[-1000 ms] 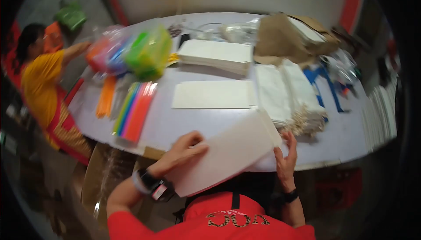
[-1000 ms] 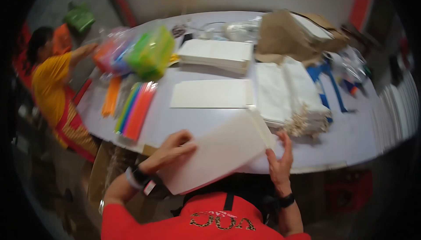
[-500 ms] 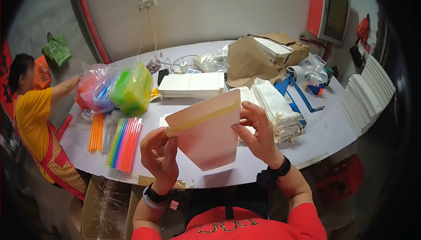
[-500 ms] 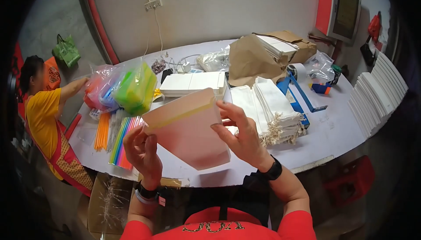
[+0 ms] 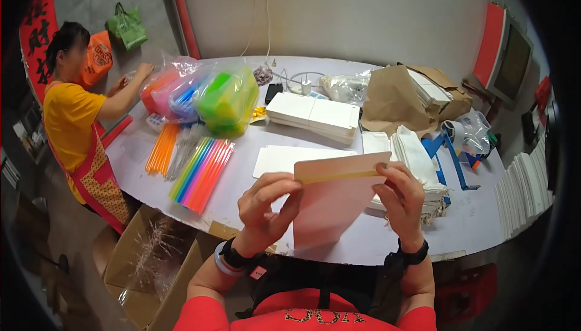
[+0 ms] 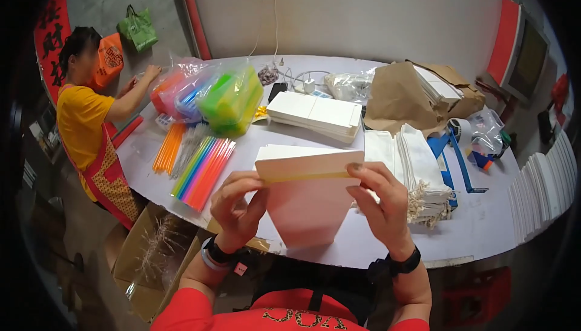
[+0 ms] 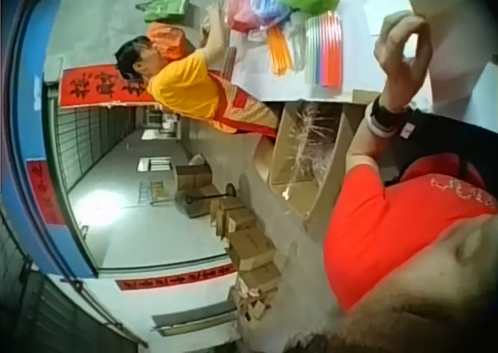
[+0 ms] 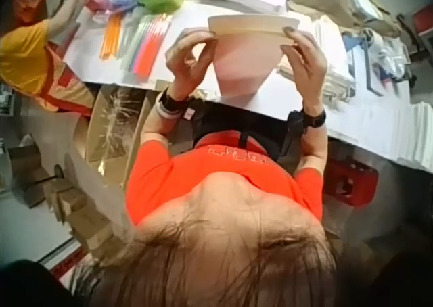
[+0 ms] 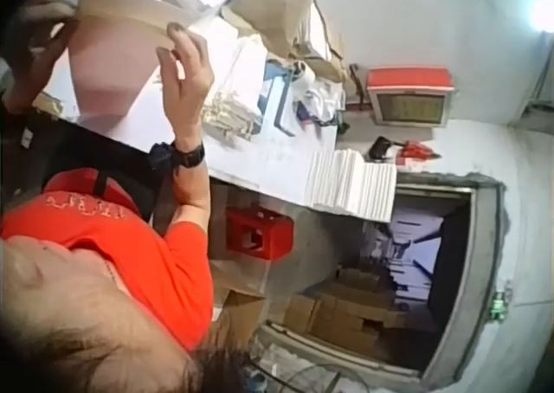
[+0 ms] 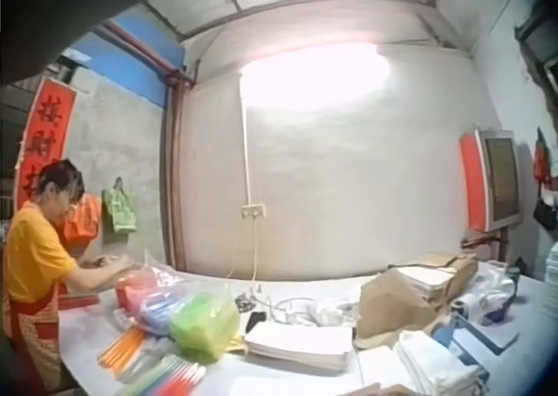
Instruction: The person folds white paper boxes by hand, inserts bundles of colorful straws into white fabric bags, and slides the bags into the boxes. Finally, they fold the box flaps closed and stack the completed boxes on a pile.
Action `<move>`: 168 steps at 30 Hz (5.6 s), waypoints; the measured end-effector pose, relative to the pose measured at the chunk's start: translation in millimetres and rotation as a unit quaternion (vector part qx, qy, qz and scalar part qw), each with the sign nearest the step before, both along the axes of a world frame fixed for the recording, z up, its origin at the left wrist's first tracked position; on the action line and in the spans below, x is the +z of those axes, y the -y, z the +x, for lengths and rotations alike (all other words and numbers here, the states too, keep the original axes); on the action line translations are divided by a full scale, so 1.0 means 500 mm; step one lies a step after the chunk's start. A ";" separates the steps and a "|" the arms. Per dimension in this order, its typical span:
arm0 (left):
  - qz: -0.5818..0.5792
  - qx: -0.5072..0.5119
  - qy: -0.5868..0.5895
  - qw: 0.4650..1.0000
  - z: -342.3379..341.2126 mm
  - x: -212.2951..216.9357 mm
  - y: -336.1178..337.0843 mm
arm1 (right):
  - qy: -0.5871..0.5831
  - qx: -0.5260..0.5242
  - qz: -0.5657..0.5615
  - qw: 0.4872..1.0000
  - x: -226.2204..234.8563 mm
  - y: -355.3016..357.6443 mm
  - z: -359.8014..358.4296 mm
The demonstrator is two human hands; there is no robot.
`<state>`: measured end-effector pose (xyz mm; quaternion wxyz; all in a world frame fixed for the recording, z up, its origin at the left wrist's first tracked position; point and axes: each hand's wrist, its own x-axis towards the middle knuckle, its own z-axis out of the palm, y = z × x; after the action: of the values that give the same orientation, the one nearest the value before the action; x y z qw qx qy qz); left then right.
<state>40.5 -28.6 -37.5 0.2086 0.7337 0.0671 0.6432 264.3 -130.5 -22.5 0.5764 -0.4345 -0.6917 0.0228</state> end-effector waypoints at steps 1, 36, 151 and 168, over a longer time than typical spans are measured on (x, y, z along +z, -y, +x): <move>-0.005 -0.009 -0.010 1.000 0.001 -0.003 -0.002 | -0.025 0.008 -0.015 1.000 -0.015 -0.016 0.002; 0.036 -0.058 -0.119 0.991 0.018 0.047 -0.025 | -0.166 0.188 -0.163 0.954 0.002 -0.037 0.049; 0.095 -0.045 -0.122 0.987 0.015 0.017 -0.047 | 0.137 0.072 0.001 0.988 0.011 -0.038 0.031; 0.115 0.010 -0.224 0.968 0.028 0.060 -0.028 | 0.060 0.126 -0.050 0.989 0.004 -0.043 0.024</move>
<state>54.5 -14.8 -7.7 0.0963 0.8773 0.0451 0.4680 276.2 -109.0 -20.6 0.5042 -0.3726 -0.7722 0.1034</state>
